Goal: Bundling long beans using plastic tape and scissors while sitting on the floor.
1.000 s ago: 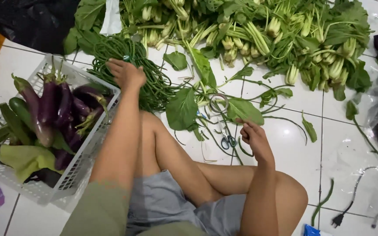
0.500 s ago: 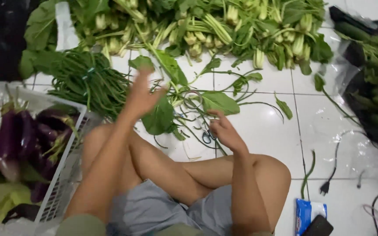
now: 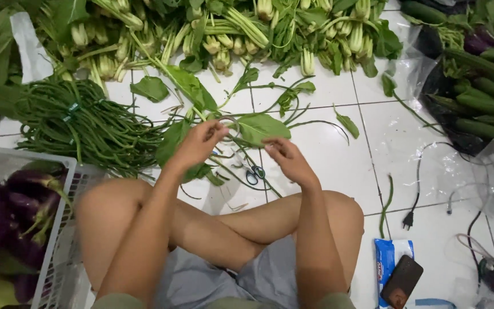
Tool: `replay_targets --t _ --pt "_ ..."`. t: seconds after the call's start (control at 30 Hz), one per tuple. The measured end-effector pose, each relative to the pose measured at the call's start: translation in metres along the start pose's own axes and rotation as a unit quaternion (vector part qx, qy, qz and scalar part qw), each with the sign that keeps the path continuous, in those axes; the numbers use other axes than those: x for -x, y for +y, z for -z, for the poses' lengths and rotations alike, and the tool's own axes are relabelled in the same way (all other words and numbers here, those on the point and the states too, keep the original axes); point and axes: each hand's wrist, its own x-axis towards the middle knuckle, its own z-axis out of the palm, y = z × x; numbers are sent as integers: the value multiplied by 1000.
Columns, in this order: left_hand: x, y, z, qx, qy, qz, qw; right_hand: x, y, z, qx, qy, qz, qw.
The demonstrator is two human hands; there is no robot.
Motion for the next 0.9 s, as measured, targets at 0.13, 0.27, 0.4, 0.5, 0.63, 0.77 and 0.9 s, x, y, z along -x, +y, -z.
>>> replay_targets --t 0.13,0.27,0.4,0.5,0.63,0.77,0.9 --pt "6 7 -1 -72 -64 12 995 -29 18 9 5 50 10 999" --pt "-13 -32 -25 -55 -98 27 993 -51 35 1 10 29 -6 999" --pt "-22 -17 -33 -54 -83 21 995 -73 50 -3 -8 43 -35 998" --pt "-25 -12 -29 8 -33 2 999 -100 77 14 14 176 -30 984" --pt "-28 -11 -25 40 -7 16 999 -115 118 25 129 247 -51 959" --pt "-25 -2 -26 56 11 29 998 -126 159 30 136 225 -128 956" --pt "-22 -3 -29 81 -6 22 996 -130 177 34 148 227 -130 954"
